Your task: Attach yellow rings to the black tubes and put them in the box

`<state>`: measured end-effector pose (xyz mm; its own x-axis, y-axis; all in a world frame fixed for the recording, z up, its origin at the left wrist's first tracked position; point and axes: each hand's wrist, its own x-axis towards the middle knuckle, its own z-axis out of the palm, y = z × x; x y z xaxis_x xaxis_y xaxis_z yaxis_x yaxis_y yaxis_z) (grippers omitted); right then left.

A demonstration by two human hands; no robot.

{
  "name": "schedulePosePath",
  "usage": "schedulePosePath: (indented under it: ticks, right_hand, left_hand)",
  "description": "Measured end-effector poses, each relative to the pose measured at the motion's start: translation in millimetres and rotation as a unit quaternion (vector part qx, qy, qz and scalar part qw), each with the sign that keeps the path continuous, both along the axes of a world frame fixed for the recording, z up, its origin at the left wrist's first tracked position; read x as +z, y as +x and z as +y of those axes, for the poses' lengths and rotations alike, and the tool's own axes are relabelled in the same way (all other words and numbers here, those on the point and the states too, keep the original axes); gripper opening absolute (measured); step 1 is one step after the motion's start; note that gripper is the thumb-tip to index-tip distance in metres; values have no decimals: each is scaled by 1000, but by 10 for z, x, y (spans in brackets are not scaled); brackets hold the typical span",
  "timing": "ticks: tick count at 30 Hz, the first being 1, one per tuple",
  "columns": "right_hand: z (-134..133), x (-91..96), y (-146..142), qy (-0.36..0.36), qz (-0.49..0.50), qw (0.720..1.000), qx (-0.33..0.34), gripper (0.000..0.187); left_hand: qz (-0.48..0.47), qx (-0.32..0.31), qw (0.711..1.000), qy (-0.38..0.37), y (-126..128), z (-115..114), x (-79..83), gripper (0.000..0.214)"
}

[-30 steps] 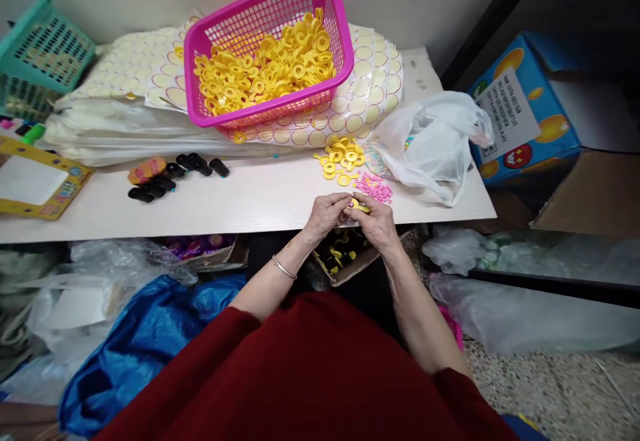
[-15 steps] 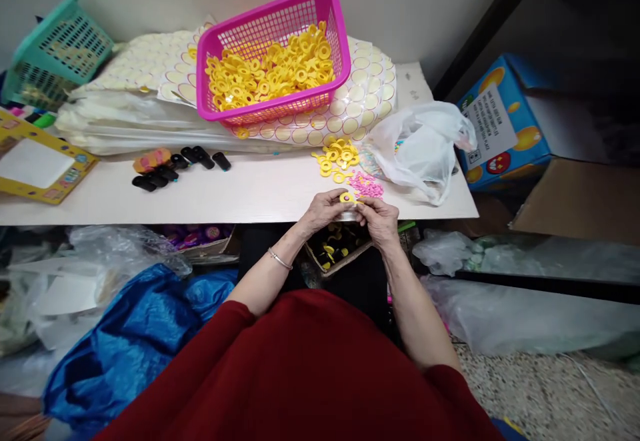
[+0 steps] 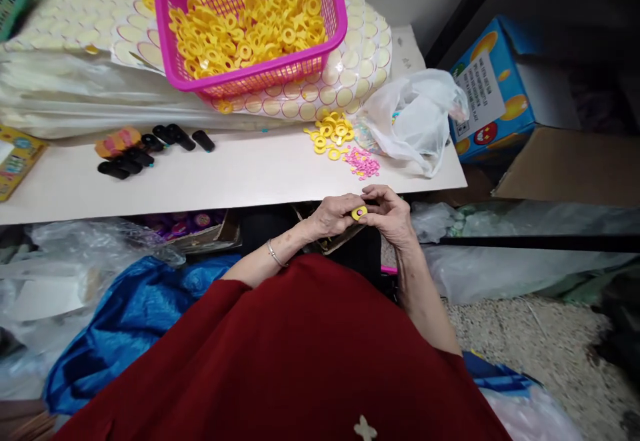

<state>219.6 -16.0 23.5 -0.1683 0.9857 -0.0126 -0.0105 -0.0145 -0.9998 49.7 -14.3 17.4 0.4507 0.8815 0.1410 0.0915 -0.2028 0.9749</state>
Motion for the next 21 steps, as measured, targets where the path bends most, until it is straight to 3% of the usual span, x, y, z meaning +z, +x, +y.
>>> schedulePosePath:
  ticks: [4, 8, 14, 18, 21]
  right_hand:
    - [-238, 17, 94, -99, 43, 992, 65, 66]
    - [-416, 27, 110, -117, 63, 991, 35, 65]
    - [-598, 35, 97, -89, 54, 994, -16, 63]
    - [-623, -29, 72, -86, 64, 993, -45, 60]
    - [-596, -79, 42, -111, 92, 989, -32, 64]
  left_hand:
    - [-24, -23, 998, -55, 78, -157, 62, 18]
    - [-22, -40, 995, -85, 140, -255, 121, 16]
    - [23, -100, 995, 0, 208, -359, 143, 17]
    - [20, -95, 995, -4, 217, -342, 111, 14]
    - [11, -80, 996, 22, 186, -327, 72, 10]
